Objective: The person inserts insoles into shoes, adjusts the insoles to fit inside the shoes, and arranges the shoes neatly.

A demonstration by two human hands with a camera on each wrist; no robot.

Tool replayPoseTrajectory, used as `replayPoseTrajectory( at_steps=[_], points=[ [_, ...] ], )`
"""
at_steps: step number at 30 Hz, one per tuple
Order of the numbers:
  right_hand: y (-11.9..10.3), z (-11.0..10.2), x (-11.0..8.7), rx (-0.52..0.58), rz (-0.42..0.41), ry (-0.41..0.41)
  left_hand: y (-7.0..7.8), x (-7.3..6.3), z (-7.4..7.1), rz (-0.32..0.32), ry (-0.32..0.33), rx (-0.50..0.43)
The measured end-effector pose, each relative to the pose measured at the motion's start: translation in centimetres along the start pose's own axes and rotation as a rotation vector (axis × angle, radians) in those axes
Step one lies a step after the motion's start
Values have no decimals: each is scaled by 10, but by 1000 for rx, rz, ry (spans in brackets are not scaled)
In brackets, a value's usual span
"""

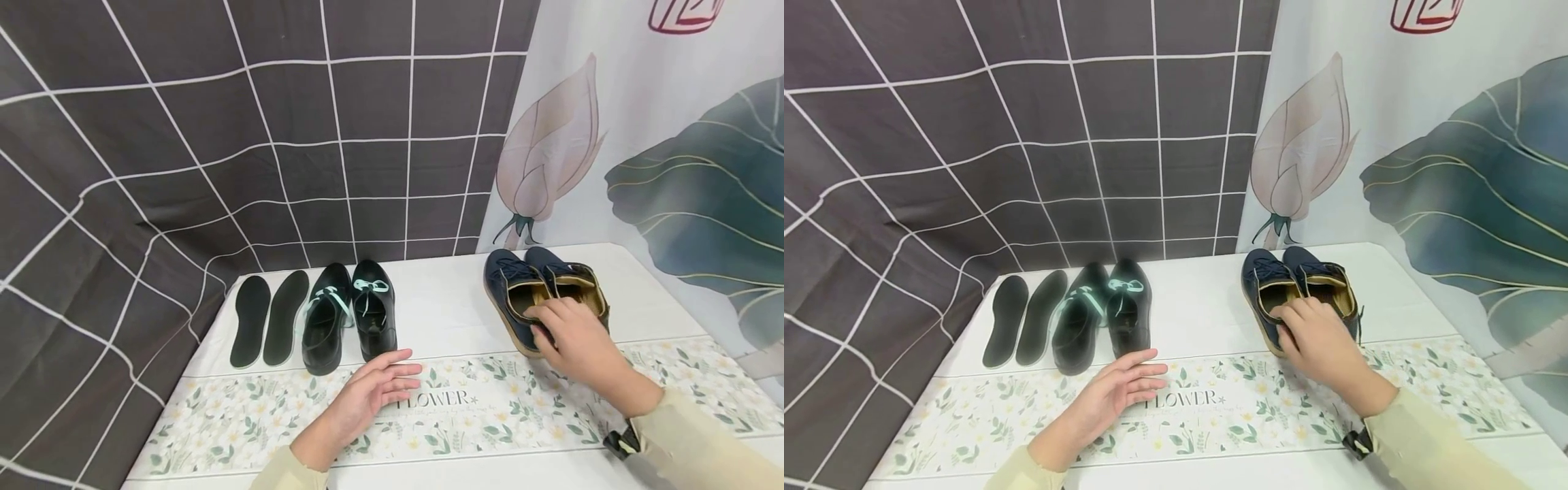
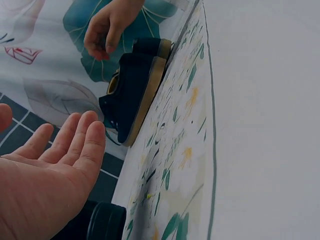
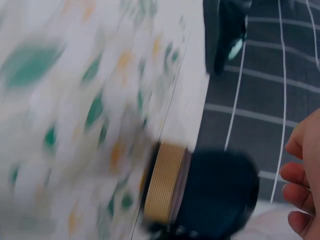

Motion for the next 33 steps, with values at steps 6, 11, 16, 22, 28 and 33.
replayPoseTrajectory(
  at_steps=[6,11,16,22,28,33],
  points=[
    [-29,25,16,59,-30,-77,1,-11,-8,-7,41,42],
    [-54,44,29,155,38,-141,0,-16,-11,-1,52,68],
    [-86,64,53,316,104,-209,-3,-22,-16,-4,80,54],
    [-111,92,78,379,70,-286,-4,-32,-21,-31,124,18],
    [-120,117,91,420,64,-300,-5,-42,-26,-17,145,30],
    [-124,133,100,427,94,-332,-7,-48,-31,4,139,43]
  ],
)
Point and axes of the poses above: each hand's wrist, its own x-axis towards the middle knuckle, its own z-axis out of the palm, y = z × x, the point moved 1 cm from there along x, towards the middle knuckle, and after that the axes turned 11 degrees about x, right-handed, at the moved point
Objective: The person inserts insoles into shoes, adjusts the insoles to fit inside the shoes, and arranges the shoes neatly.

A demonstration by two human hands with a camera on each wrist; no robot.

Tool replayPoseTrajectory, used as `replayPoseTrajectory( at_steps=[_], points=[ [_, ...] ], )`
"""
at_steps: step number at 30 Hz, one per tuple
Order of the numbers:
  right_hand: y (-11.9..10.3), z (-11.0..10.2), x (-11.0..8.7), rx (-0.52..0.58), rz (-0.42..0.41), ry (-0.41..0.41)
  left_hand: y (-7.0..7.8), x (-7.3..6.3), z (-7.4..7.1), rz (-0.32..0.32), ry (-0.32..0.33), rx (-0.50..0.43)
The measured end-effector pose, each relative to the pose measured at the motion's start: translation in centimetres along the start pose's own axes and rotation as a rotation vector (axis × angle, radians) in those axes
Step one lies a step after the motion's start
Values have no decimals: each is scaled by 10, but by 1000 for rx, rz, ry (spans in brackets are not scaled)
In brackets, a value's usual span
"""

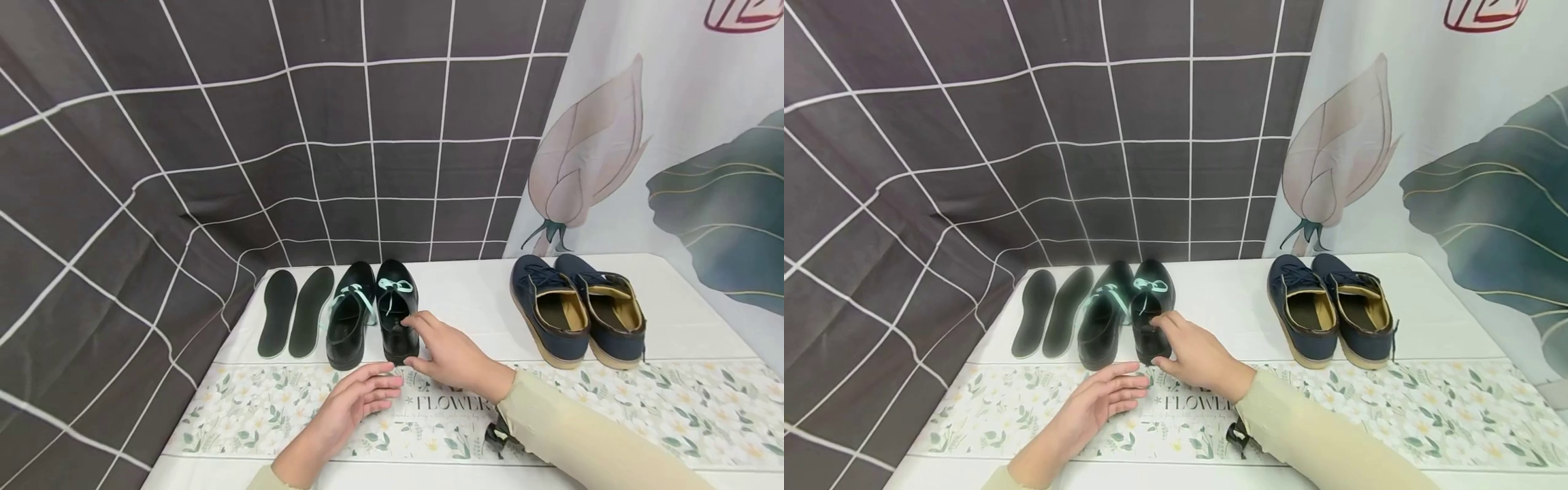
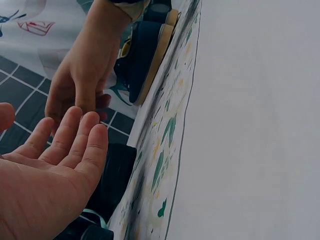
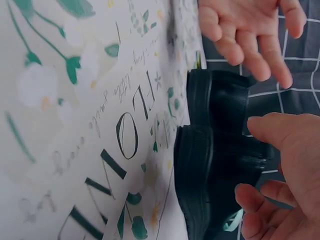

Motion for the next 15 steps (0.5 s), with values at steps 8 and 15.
replayPoseTrajectory(
  at_steps=[8,15],
  points=[
    [1,17,20,-68,108,-126,-3,-4,-3,3,-2,-2],
    [-1,21,32,-174,108,-145,-6,-8,-6,4,26,-14]
  ],
)
Point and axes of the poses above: each hand's wrist, its own x-axis towards the middle knuckle, its own z-axis out of the palm, y = z × x, the point moved 1 cm from there along x, towards the middle knuckle, and after that the axes turned 11 degrees about x, right-handed, at the moved point
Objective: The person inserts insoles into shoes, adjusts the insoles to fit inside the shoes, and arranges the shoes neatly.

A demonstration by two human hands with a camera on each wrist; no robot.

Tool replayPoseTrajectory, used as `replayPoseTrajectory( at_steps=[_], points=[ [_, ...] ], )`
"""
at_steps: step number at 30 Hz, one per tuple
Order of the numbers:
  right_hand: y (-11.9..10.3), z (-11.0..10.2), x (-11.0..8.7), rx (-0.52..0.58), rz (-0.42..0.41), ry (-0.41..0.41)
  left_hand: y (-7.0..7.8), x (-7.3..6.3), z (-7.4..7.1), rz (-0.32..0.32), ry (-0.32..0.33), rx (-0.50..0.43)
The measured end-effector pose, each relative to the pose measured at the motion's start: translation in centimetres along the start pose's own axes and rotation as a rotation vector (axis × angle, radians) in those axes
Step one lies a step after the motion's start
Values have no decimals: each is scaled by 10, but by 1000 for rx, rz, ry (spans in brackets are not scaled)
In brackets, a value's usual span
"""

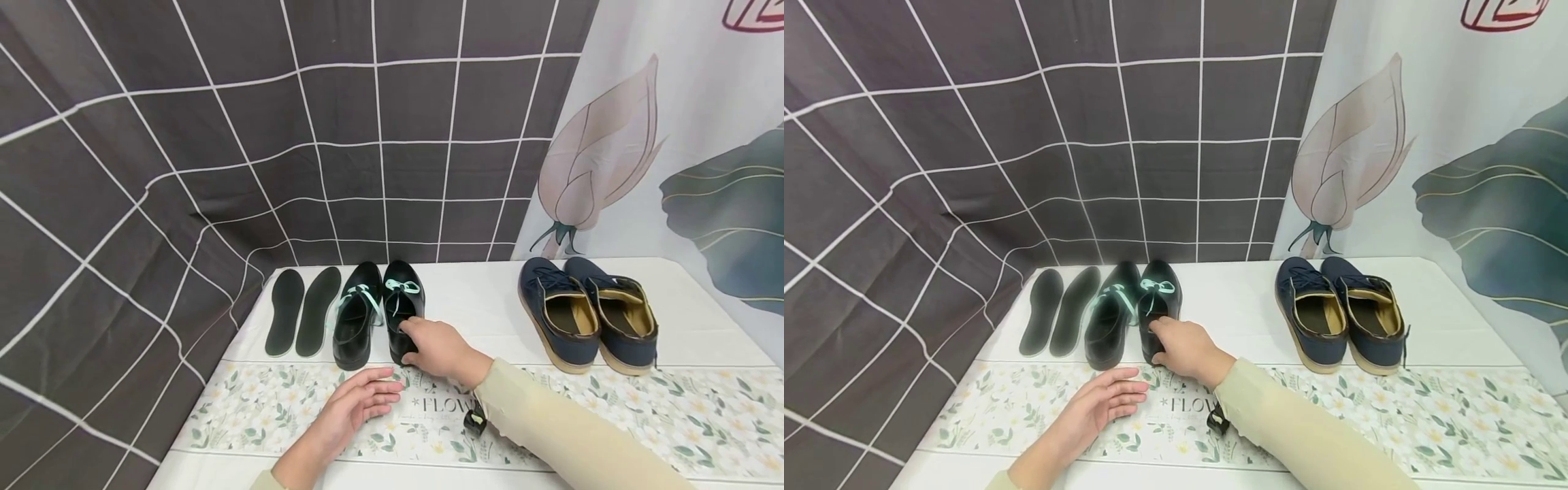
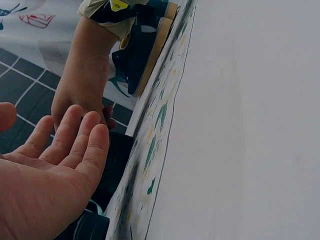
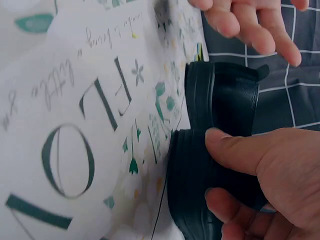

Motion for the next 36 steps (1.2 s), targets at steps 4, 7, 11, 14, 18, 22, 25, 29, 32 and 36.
replayPoseTrajectory(
  at_steps=[4,7,11,14,18,22,25,29,32,36],
  points=[
    [1,0,-2,-2,-36,19,-1,0,0,1,7,1],
    [1,2,-4,9,-69,38,-2,1,0,10,9,5],
    [3,6,-6,7,-98,37,-2,1,0,8,12,5],
    [3,9,-8,3,-119,34,-3,2,-1,-4,17,3],
    [4,10,-8,5,-148,56,-4,3,-1,-22,27,7],
    [5,11,-10,7,-175,76,-3,4,-1,-47,43,15],
    [7,12,-13,17,-188,88,-3,4,-1,-65,62,22],
    [8,12,-18,27,-194,92,-3,6,-3,-67,85,42],
    [7,12,-23,23,-200,85,-3,8,-5,-78,115,56],
    [0,11,-30,7,-247,105,-1,12,-8,-103,182,58]
  ],
)
Point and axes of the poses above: each hand's wrist, its own x-axis towards the middle knuckle, its own z-axis out of the palm, y = z × x, the point moved 1 cm from there along x, towards the middle knuckle, and after that the axes turned 11 degrees about x, right-handed, at the moved point
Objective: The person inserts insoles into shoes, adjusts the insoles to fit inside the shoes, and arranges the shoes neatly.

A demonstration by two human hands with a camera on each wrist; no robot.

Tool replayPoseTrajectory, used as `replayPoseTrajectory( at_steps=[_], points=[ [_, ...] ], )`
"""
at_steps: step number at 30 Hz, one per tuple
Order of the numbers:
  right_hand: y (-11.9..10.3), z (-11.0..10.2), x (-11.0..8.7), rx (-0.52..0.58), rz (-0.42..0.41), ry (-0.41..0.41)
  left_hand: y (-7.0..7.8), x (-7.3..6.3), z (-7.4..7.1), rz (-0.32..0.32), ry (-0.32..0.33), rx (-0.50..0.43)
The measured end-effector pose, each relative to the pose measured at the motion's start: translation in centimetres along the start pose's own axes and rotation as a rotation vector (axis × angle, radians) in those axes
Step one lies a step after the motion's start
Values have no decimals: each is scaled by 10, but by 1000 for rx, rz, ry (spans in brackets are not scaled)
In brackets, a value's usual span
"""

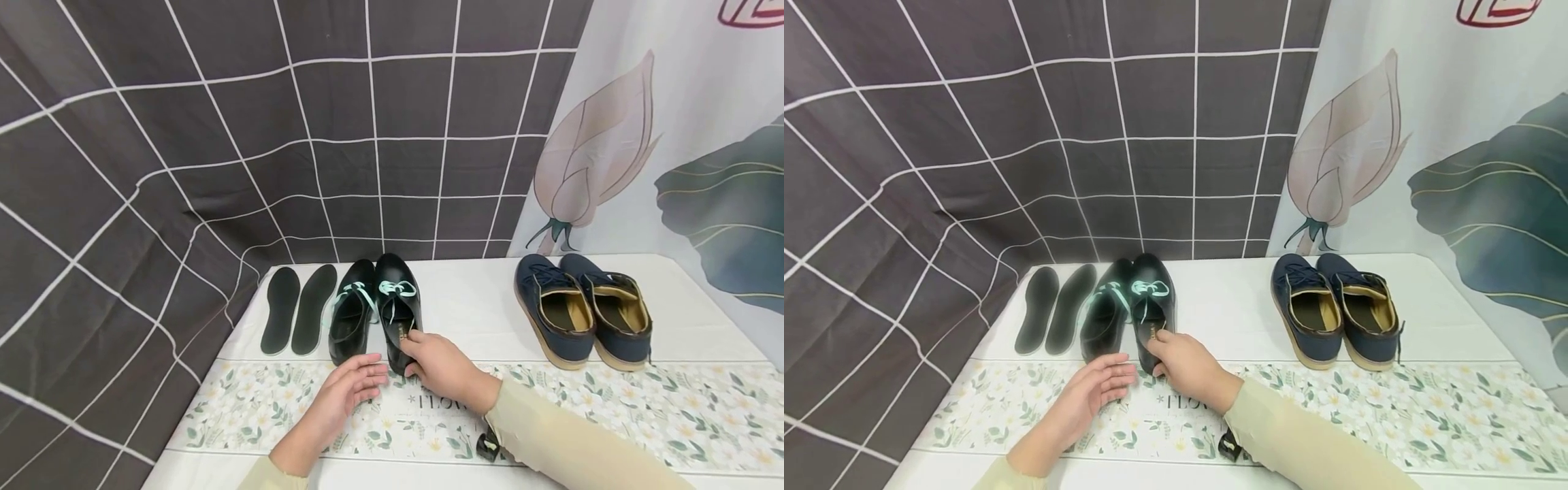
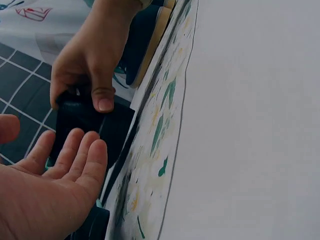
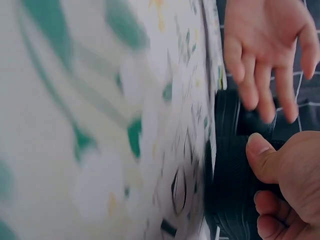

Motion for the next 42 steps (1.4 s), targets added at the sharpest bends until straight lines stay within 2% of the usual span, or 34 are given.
replayPoseTrajectory(
  at_steps=[5,7,11,16,22,27,42],
  points=[
    [-13,-6,-8,-14,-16,23,2,6,-1,-11,93,-7],
    [-16,-10,-12,-14,-4,22,2,8,0,-12,103,0],
    [-22,-17,-21,-6,4,13,2,15,3,-16,75,7],
    [-31,-25,-32,1,6,-11,6,26,10,9,34,-41],
    [-38,-33,-44,-18,-41,0,11,39,21,12,48,-122],
    [-39,-38,-53,-38,-52,9,12,45,33,24,54,-130],
    [-20,-40,-83,6,61,-24,5,64,61,-8,-72,-105]
  ],
)
Point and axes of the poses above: each hand's wrist, its own x-axis towards the middle knuckle, its own z-axis out of the palm, y = z × x, the point moved 1 cm from there along x, towards the middle knuckle, and after that the axes turned 11 degrees about x, right-handed, at the moved point
